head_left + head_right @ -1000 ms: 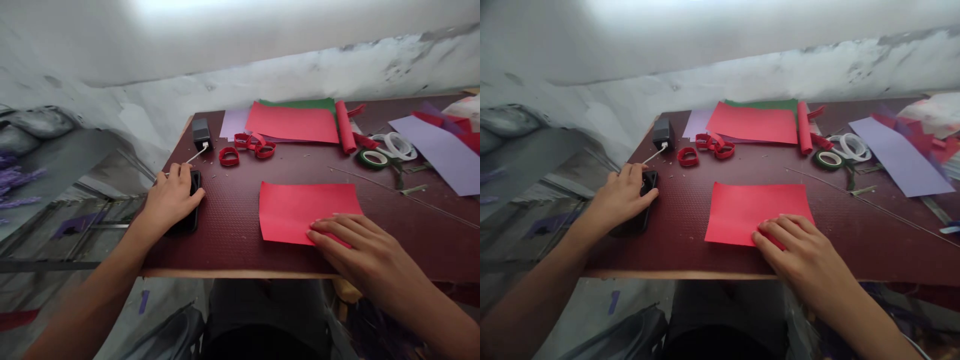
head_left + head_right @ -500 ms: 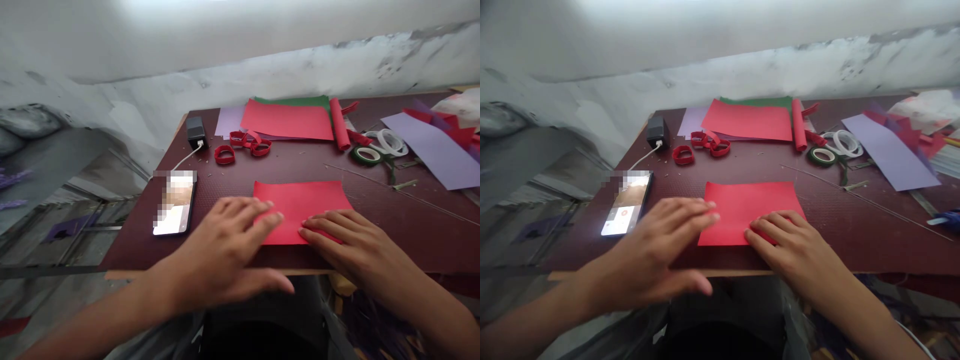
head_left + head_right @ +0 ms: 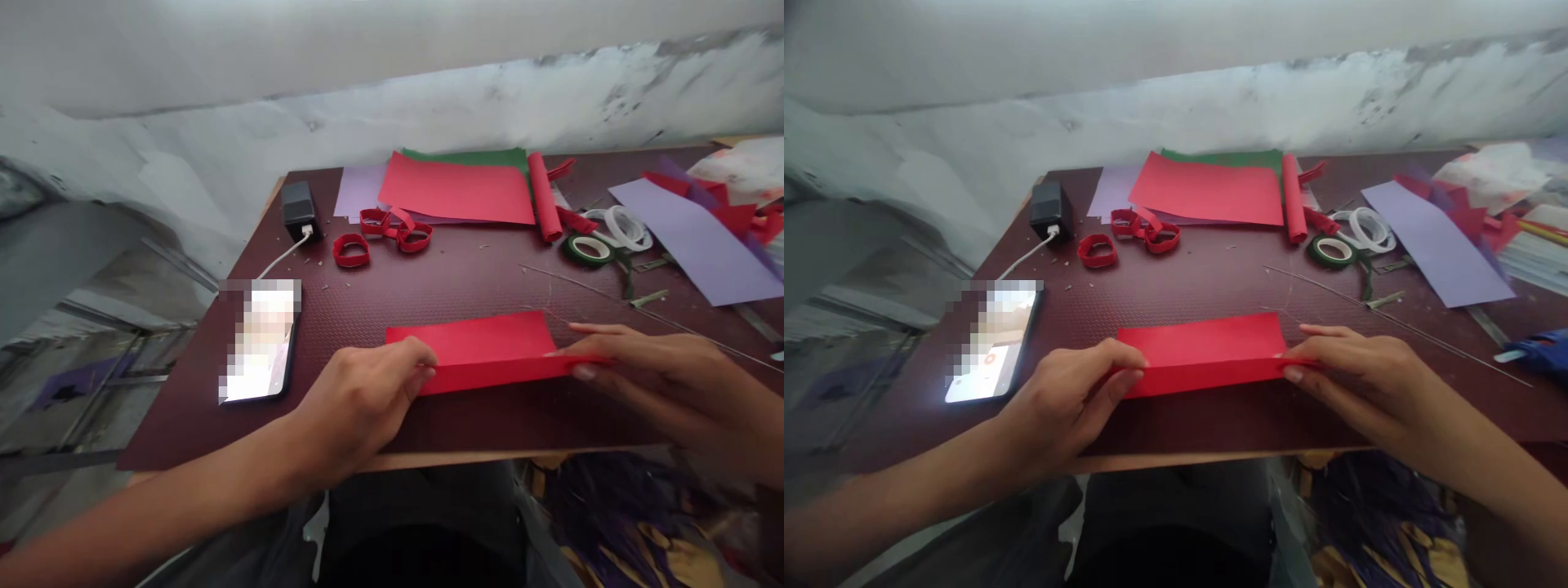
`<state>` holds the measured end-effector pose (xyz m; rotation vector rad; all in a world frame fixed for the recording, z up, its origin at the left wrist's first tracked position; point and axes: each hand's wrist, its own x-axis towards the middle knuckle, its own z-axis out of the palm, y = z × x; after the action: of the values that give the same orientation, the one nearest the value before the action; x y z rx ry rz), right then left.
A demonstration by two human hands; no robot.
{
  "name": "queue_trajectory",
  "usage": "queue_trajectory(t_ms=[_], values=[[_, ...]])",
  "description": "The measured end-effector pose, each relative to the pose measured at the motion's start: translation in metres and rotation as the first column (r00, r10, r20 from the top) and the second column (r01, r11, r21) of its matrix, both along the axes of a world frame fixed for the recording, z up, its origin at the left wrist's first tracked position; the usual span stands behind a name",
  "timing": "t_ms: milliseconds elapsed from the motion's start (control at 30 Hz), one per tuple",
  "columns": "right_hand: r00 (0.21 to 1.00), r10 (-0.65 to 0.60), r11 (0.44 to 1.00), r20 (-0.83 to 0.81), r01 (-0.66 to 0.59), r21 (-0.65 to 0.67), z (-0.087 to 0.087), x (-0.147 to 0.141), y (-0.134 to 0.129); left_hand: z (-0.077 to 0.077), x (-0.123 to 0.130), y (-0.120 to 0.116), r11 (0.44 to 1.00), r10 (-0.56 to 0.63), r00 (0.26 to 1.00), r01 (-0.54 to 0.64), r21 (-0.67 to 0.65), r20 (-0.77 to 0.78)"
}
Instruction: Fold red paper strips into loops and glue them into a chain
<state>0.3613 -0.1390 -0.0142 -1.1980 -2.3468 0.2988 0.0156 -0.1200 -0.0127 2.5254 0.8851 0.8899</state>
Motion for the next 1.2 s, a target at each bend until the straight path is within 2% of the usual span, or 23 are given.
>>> queue_trajectory(t_ms=[67, 133, 200, 300, 367, 500, 633, 967, 1200], values=[[0.997, -0.065, 0.998, -0.035, 0.065, 0.019, -0.003, -0.002, 0.001, -0.001, -0.004, -0.001, 0.999, 0.033, 0.999, -0.032, -0.038, 0.024], [0.985, -0.158, 0.987, -0.074, 0.160, 0.016, -0.005, -0.009, 0.001, -0.001, -0.007, -0.004, 0.997, 0.068, 0.998, -0.068, -0.020, -0.018], [0.962, -0.249, 0.968, -0.114, 0.249, -0.013, -0.006, -0.018, 0.000, 0.000, -0.008, -0.011, 0.987, 0.133, 0.981, -0.118, 0.111, -0.140], [0.936, -0.324, 0.946, -0.138, 0.317, -0.072, -0.007, -0.028, 0.001, 0.003, -0.003, -0.028, 0.901, 0.285, 0.893, -0.126, 0.415, -0.348], [0.932, -0.335, 0.941, -0.139, 0.325, -0.092, -0.009, -0.032, 0.005, 0.001, 0.006, -0.040, 0.868, 0.302, 0.868, -0.081, 0.490, -0.393], [0.943, -0.300, 0.951, -0.147, 0.284, -0.117, -0.014, -0.036, 0.013, -0.012, 0.031, -0.054, 0.908, 0.212, 0.880, -0.017, 0.419, -0.424], [0.951, -0.290, 0.955, -0.110, 0.279, -0.103, -0.019, -0.039, 0.018, -0.028, 0.047, -0.055, 0.933, 0.212, 0.884, -0.058, 0.354, -0.416], [0.941, -0.329, 0.944, -0.080, 0.330, 0.002, -0.026, -0.042, 0.017, -0.039, 0.056, -0.050, 0.939, 0.258, 0.889, -0.138, 0.314, -0.379], [0.914, -0.397, 0.917, -0.089, 0.399, 0.007, -0.028, -0.040, 0.016, -0.043, 0.056, -0.046, 0.932, 0.299, 0.888, -0.194, 0.305, -0.350]])
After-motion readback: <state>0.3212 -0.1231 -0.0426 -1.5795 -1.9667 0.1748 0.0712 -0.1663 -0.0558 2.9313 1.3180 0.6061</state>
